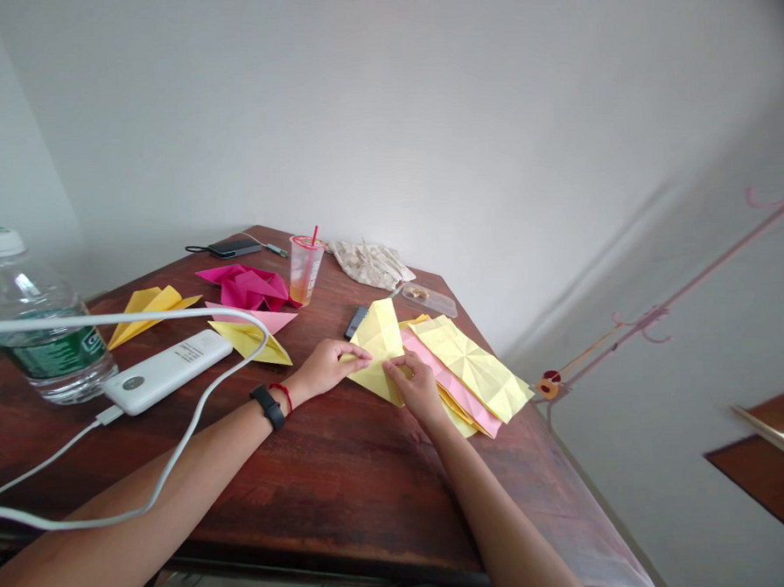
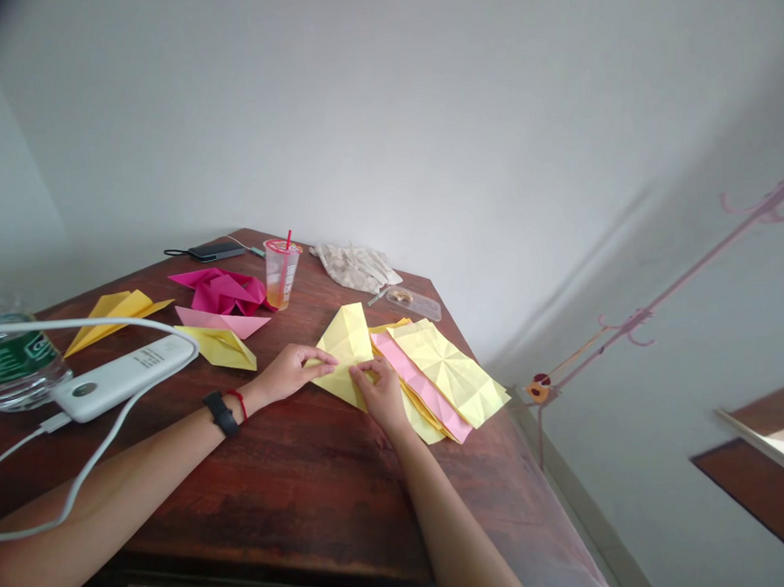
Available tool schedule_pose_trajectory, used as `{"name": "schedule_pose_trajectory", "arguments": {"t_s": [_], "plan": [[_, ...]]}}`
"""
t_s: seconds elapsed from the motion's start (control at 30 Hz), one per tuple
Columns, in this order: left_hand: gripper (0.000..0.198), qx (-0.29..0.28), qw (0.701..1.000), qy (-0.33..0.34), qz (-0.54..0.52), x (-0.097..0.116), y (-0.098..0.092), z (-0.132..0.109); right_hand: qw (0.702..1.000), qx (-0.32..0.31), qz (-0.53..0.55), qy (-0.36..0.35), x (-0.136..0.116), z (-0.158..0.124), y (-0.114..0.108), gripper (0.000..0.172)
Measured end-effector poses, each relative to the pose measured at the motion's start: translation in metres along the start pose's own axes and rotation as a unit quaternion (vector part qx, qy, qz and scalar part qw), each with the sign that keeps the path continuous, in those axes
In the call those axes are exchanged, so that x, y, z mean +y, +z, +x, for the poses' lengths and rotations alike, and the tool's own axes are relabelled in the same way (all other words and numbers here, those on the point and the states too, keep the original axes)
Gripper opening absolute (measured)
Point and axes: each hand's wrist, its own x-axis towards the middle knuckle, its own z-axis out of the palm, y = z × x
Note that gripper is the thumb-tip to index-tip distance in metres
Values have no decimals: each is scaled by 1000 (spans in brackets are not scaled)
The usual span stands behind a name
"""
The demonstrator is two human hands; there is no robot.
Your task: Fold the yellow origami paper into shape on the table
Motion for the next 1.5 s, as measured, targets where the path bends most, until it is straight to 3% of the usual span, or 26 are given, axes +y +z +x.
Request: {"name": "schedule_pose_trajectory", "arguments": {"t_s": [0.83, 1.13, 1.5], "plan": [[18, -13, 1000, 4, 17, 0, 0, 0, 1000, -13, 4, 6, 0, 0, 0, 29], [17, -42, 999, 12, 13, 0, 3, -2, 999, -8, 27, 35, 1, 0, -2, 33], [16, -31, 999, 7, -16, -2, 4, -2, 998, -12, 29, 56, -1, -3, -1, 44]]}}
